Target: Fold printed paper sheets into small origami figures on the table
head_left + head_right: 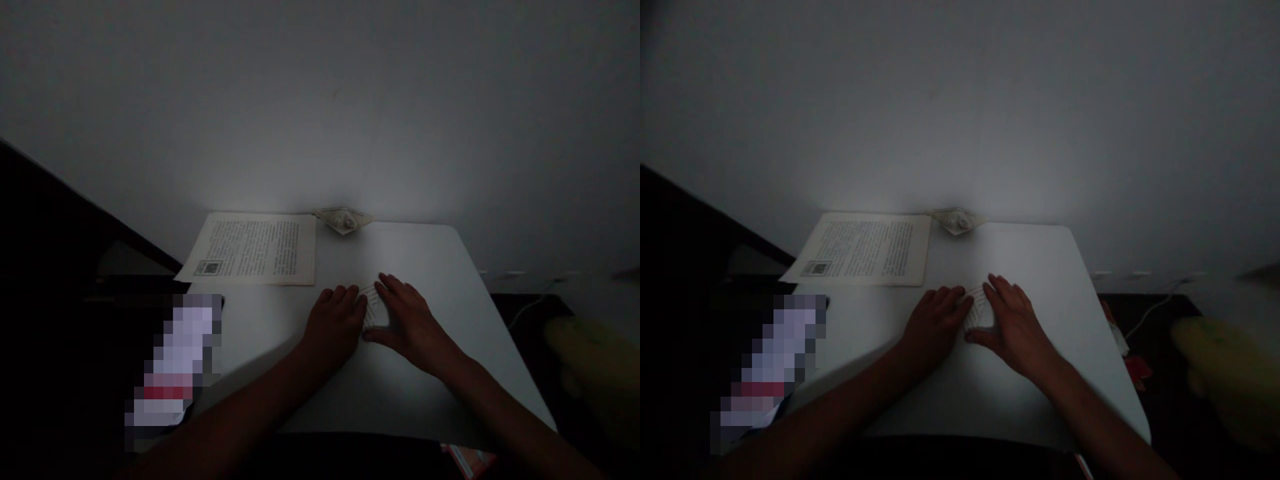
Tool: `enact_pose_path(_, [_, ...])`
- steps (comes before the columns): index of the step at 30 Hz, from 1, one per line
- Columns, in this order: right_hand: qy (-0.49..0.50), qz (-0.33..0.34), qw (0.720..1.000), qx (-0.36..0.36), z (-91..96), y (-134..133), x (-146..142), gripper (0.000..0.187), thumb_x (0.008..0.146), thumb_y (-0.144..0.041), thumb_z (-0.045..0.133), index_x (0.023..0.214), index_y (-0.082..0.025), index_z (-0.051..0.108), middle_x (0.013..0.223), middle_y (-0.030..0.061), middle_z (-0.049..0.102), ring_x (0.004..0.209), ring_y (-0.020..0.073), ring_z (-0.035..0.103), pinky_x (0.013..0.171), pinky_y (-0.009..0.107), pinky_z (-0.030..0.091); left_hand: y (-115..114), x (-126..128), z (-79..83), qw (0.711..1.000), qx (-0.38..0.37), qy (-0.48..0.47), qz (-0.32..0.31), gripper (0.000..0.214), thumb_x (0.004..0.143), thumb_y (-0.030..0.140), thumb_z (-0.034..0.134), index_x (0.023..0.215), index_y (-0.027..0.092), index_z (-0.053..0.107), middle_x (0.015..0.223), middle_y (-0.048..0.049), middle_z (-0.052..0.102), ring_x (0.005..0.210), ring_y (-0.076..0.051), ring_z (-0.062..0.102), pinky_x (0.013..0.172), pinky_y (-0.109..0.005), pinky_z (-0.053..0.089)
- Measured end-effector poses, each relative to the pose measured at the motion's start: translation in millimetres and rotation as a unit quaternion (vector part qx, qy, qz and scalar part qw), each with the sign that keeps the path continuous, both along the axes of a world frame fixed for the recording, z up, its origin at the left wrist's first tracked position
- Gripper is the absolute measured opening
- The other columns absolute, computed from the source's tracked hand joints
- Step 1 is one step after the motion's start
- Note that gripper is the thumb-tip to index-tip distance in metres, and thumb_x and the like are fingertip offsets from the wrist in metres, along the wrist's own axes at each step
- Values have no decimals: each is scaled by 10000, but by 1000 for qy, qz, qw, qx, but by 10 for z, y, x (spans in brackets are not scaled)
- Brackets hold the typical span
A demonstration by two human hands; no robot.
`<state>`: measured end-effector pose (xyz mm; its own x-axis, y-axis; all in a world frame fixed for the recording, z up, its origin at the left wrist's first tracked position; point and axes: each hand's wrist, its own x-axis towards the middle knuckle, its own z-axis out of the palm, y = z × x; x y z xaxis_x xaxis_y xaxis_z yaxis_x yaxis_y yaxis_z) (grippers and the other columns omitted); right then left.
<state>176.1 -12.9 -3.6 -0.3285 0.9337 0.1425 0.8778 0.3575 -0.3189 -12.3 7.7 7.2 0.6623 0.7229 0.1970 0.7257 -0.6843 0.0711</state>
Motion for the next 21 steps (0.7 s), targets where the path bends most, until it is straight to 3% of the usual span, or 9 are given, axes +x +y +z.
enact_pose_path(7, [-37, 7, 999, -24, 191, 77, -41, 777, 679, -544, 709, 1349, -226, 475, 1432, 174, 387, 1311, 349, 353, 1037, 518, 327, 18, 17, -61, 1000, -3, -6, -5, 481, 858, 283, 545, 1321, 194, 450, 1245, -156, 516, 1047, -295, 502, 847, -413, 421])
enact_pose_path(12, [-56, 3, 997, -43, 254, 117, -63, 819, 640, -565, 730, 1356, -265, 469, 1409, 170, 401, 1292, 353, 368, 1021, 506, 337, 59, 7, -38, 1000, -16, -18, 5, 462, 840, 305, 576, 1283, 202, 492, 1203, -142, 531, 1007, -296, 507, 818, -421, 436])
enact_pose_path(21, [-38, -9, 999, -23, 189, 143, -50, 898, 533, -634, 753, 1327, -299, 497, 1397, 140, 416, 1272, 359, 375, 999, 521, 348, 163, -116, -57, 997, -27, -69, -6, 232, 842, 129, 514, 1055, 122, 604, 1044, -102, 601, 907, -241, 517, 809, -382, 464])
